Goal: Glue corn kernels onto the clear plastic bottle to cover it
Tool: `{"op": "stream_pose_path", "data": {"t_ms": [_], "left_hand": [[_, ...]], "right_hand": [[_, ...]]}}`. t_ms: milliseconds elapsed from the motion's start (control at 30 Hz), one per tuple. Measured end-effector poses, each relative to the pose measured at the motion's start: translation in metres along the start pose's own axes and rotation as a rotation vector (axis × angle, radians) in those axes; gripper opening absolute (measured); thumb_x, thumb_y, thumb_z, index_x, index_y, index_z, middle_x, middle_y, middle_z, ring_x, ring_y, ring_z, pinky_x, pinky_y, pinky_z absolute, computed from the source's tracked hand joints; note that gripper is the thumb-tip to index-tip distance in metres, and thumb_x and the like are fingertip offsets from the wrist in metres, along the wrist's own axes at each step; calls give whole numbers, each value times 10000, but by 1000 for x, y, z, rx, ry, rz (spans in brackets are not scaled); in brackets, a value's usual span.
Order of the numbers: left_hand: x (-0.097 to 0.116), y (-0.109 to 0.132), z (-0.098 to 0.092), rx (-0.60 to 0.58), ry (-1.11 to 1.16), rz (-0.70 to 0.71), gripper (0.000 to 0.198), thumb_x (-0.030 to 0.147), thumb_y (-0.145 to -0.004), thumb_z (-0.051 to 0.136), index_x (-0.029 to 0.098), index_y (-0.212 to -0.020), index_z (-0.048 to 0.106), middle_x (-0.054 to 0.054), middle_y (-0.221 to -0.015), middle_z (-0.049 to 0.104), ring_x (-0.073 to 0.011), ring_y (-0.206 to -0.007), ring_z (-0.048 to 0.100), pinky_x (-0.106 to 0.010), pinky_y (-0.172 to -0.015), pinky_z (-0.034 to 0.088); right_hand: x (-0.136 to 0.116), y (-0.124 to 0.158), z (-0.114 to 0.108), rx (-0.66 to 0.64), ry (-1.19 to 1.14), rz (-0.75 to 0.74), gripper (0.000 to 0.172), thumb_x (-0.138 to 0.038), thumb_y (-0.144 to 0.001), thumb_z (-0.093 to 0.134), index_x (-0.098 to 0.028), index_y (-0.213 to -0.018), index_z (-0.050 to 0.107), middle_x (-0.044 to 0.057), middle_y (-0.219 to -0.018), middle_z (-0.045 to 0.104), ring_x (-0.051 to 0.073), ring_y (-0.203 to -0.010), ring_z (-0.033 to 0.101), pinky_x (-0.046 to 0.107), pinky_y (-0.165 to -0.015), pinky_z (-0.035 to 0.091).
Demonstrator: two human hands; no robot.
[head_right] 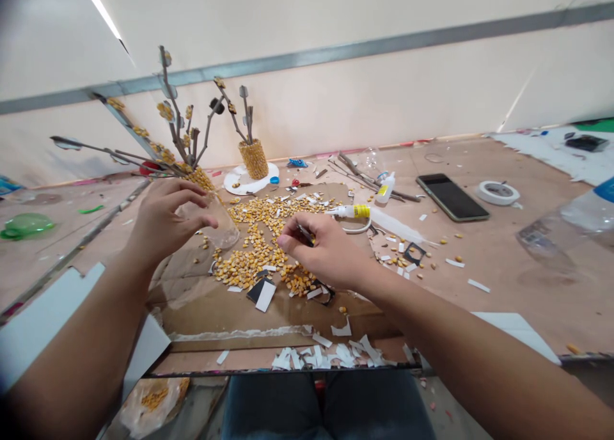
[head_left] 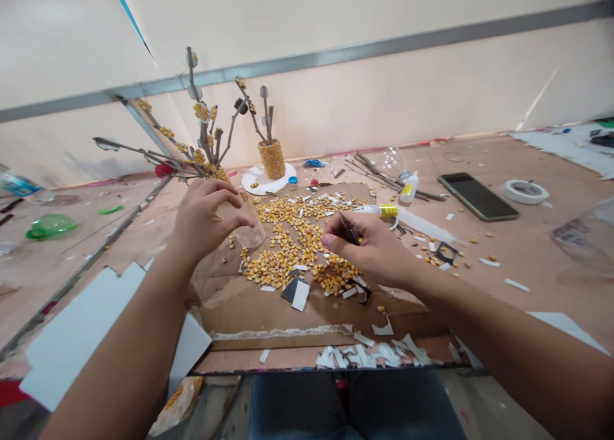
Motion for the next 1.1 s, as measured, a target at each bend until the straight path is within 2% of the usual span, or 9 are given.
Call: {"op": "stream_pose_path", "data": {"t_ms": [133,267,367,500,633,767,967,1033,1100], "left_hand": [[-3,1,-7,-26,-3,43,310,539,-816,820,240,-867,752,-102,-1125,770,-341,-1119,671,-521,-1094,470],[-5,1,-21,-62,17,111,196,435,-837,731,246,-885,752,-92,-1146,778,-345,-1128,658,-547,-1115,438],[-7,1,-29,-123,35,157,127,335,-792,684,248,-871,731,-77,-1143,784,-330,-1133,660,-537,-1115,439],[-6,-1,-30,-125,63,168,39,270,-788,674,244,-803,699,-72,-1075,788,-313,-1095,677,-517,-1093,460],[-2,-3,-26,-106,104,163,115,331,-850,708,236,-786,698,-94,-1088,761,-309,-1104,681,-495,-1051,496],[-1,-3,-21,-84,129,148,163,367,-877,746,231,-796,710,-93,-1072,731,-293,-1065,687,-466,-991,531],[-4,-7,-17,-40,111,193,183,406,-834,816,253,-829,718,-57,-975,747,-288,-974,678,-467,-946,530],[-5,-6,-18,-33,78,202,191,412,-835,813,250,-883,724,-78,-1076,748,-309,-1047,674,-500,-1002,518],[-6,-4,-20,-28,43,201,209,406,-845,806,243,-953,732,-105,-1236,709,-336,-1173,645,-539,-1082,491]], "right_hand": [[0,-1,0,-7,6,-17,196,-345,-949,644,-209,-810,621,-36,-700,556,128,-643,440,318,-621,343],[1,-2,-3,31,40,12,189,-366,-952,627,-209,-846,624,-25,-722,559,137,-655,465,315,-623,356],[4,-2,-6,76,190,39,63,-261,-905,638,-208,-935,622,-3,-791,593,160,-713,518,323,-671,394],[14,-2,-3,-26,331,54,389,-74,-792,648,-204,-1155,603,68,-1005,671,215,-883,621,358,-794,464],[28,-2,5,-97,406,41,476,-79,-826,703,-196,-1275,600,116,-1117,689,254,-972,647,397,-867,482],[33,-5,8,-208,458,-21,343,-67,-829,743,-209,-1133,672,104,-1115,709,251,-1001,644,382,-872,476],[23,-12,0,-175,466,-72,159,-260,-911,777,-202,-1020,676,89,-1074,718,227,-960,637,353,-843,466],[23,-14,-2,-129,456,-102,123,-297,-967,716,-203,-927,649,79,-1004,713,223,-934,628,357,-847,461],[24,-15,-2,-58,445,-129,193,-291,-1010,632,-210,-838,603,69,-908,689,220,-882,611,364,-833,459]]}}
Point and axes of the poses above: each hand's wrist, its own y-axis away from the middle knuckle, its own z-axis out of the palm, x = y × z, the point moved 1 cm from there along -y, towards the middle knuckle
